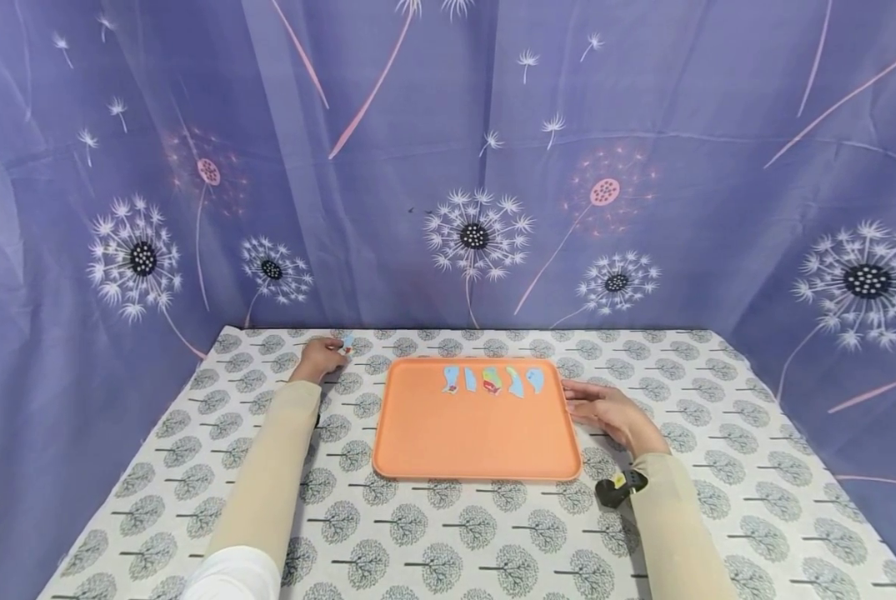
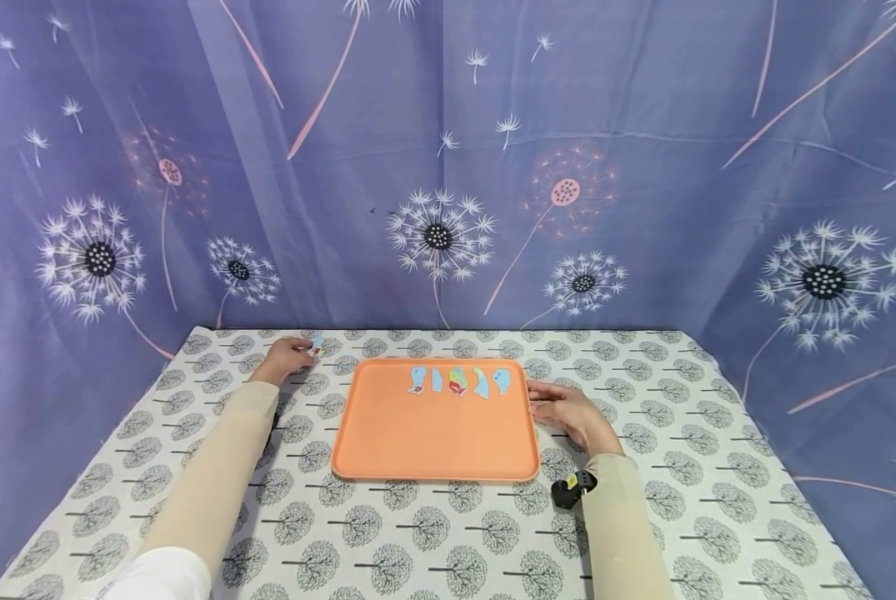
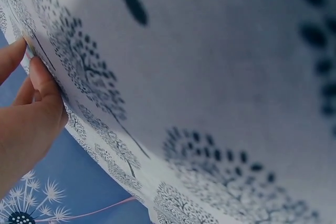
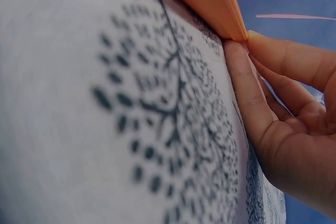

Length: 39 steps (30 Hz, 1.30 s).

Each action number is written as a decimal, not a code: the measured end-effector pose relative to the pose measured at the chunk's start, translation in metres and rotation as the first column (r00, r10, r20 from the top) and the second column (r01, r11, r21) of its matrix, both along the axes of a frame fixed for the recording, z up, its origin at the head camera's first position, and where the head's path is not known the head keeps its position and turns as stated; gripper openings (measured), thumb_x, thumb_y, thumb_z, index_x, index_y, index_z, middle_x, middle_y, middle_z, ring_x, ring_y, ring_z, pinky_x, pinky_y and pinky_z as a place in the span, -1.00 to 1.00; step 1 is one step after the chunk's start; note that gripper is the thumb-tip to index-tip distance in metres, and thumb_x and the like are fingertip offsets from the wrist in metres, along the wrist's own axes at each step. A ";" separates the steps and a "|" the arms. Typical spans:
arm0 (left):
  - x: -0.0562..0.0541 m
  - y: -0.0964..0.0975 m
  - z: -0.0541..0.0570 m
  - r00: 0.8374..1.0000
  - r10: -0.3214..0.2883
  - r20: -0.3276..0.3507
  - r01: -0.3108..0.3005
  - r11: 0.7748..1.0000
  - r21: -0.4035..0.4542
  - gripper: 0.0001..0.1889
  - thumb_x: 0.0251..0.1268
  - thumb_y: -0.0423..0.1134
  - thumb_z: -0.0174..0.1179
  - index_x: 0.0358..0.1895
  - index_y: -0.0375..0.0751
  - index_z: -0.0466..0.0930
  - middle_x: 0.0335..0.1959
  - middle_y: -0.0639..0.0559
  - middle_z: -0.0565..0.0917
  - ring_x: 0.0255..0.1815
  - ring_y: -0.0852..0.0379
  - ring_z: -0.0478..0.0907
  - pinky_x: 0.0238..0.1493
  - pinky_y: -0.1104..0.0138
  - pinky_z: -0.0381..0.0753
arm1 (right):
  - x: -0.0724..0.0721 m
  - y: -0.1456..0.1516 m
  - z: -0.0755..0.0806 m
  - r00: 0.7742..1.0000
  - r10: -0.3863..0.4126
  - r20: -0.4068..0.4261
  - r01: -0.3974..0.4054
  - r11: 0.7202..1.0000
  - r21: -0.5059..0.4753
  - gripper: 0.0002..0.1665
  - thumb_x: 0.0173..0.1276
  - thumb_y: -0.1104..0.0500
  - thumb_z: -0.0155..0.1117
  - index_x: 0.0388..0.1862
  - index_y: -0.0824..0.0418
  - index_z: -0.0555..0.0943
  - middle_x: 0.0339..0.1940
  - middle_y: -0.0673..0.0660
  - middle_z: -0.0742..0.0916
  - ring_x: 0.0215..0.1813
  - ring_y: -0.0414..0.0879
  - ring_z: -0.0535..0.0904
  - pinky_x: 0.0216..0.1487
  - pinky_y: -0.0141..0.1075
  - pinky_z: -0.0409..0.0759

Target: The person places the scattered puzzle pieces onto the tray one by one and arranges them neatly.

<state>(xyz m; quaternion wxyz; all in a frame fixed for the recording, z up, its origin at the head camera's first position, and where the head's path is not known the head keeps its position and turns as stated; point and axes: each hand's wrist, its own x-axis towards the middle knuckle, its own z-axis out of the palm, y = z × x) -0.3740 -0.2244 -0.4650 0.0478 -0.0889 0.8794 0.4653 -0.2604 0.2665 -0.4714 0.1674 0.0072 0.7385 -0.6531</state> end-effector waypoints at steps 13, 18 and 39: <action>0.002 0.004 0.001 0.999 0.032 -0.010 -0.032 0.999 -0.037 -0.50 0.20 -0.46 0.18 0.25 -0.48 0.39 0.28 -0.40 0.38 0.22 -0.30 0.40 0.04 0.06 0.60 | 0.000 0.001 -0.002 1.000 0.012 -0.002 -0.012 1.000 -0.004 -0.25 0.32 0.43 0.15 0.46 0.38 0.15 0.41 0.45 0.30 0.06 -0.13 0.60 0.15 -0.31 0.59; 0.006 0.008 0.004 0.998 0.059 -0.018 -0.059 0.998 0.018 -0.49 0.19 -0.48 0.18 0.25 -0.47 0.37 0.30 -0.43 0.36 0.26 -0.30 0.36 -0.01 0.05 0.58 | 0.000 0.001 -0.002 1.000 0.012 -0.003 -0.012 1.000 -0.004 -0.25 0.32 0.43 0.15 0.46 0.39 0.16 0.41 0.44 0.30 0.04 -0.15 0.60 0.15 -0.31 0.59; 0.012 0.017 0.008 0.982 0.157 -0.101 -0.143 0.981 0.131 -0.63 0.28 -0.47 0.14 0.15 -0.45 0.46 -0.06 -0.36 0.58 -0.25 -0.09 0.61 -0.19 0.15 0.64 | -0.002 0.003 -0.003 1.000 0.015 -0.002 -0.015 1.000 -0.011 -0.25 0.32 0.44 0.13 0.46 0.40 0.14 0.41 0.46 0.30 0.04 -0.15 0.61 0.17 -0.30 0.58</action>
